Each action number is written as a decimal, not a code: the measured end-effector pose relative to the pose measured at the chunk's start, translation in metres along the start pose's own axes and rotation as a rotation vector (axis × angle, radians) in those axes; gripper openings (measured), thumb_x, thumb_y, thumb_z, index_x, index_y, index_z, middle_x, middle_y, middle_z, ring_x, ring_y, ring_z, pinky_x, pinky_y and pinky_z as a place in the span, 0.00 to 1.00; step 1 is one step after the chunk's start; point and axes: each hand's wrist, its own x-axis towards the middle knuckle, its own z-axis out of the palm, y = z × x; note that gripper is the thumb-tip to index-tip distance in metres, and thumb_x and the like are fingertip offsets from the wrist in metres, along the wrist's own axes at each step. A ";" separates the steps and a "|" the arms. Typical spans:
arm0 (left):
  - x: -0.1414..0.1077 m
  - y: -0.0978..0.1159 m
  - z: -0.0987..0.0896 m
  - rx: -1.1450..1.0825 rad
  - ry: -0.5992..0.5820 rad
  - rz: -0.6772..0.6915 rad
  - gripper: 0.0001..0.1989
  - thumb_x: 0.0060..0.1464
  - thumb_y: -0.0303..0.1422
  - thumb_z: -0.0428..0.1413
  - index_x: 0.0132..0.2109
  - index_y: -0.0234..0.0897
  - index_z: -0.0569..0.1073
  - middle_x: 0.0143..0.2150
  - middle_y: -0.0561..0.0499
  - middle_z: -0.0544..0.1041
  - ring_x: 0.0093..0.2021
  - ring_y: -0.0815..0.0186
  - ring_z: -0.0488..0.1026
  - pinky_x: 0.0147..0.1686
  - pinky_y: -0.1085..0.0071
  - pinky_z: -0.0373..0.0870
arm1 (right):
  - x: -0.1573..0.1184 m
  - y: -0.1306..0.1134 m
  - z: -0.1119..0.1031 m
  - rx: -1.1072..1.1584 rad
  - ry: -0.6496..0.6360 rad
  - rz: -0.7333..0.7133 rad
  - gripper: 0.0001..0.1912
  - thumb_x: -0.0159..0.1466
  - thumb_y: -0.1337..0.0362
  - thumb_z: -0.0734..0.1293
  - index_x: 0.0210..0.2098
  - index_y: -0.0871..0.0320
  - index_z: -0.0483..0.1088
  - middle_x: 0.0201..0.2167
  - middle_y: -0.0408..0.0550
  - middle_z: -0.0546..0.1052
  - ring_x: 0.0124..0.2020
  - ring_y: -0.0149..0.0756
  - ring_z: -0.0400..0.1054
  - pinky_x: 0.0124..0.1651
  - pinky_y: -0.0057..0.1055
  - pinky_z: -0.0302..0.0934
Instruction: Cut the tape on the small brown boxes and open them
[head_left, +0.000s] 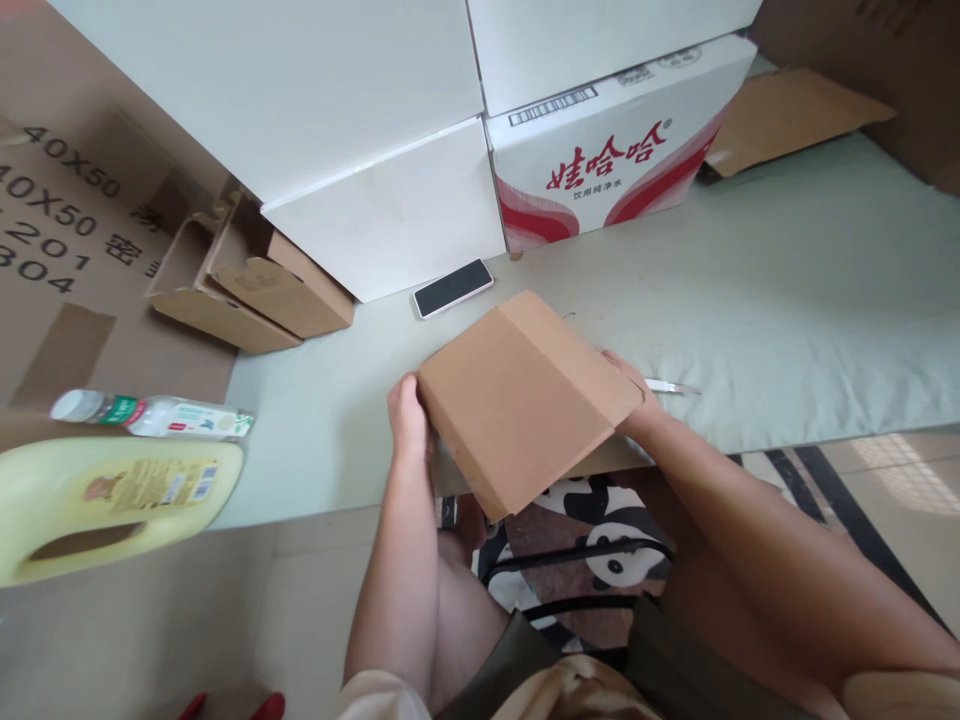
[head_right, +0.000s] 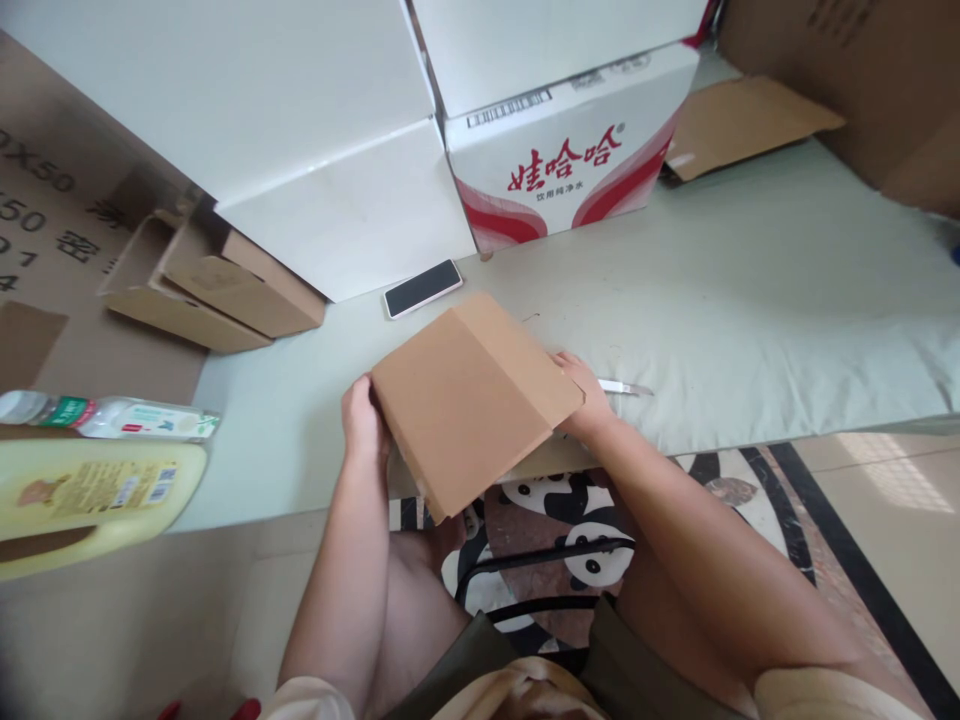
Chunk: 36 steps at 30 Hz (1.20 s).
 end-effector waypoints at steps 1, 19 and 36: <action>0.000 0.000 0.000 0.003 0.002 0.005 0.15 0.44 0.42 0.59 0.24 0.40 0.61 0.23 0.59 0.60 0.26 0.70 0.58 0.27 0.72 0.57 | 0.000 0.000 0.000 0.003 0.003 -0.003 0.10 0.48 0.67 0.70 0.31 0.49 0.72 0.33 0.45 0.80 0.39 0.47 0.75 0.39 0.40 0.69; 0.001 -0.002 0.000 -0.001 0.005 -0.004 0.15 0.45 0.42 0.59 0.25 0.40 0.61 0.24 0.59 0.61 0.26 0.70 0.59 0.29 0.72 0.58 | 0.001 0.001 0.002 -0.020 0.015 -0.004 0.11 0.47 0.67 0.71 0.31 0.49 0.72 0.32 0.44 0.80 0.38 0.48 0.75 0.39 0.40 0.69; -0.002 0.000 0.003 -0.019 0.030 -0.024 0.15 0.44 0.41 0.59 0.25 0.41 0.61 0.23 0.59 0.61 0.25 0.70 0.59 0.27 0.72 0.58 | 0.001 0.001 0.002 -0.037 -0.008 0.016 0.08 0.51 0.66 0.71 0.30 0.49 0.71 0.32 0.45 0.79 0.39 0.48 0.74 0.40 0.40 0.68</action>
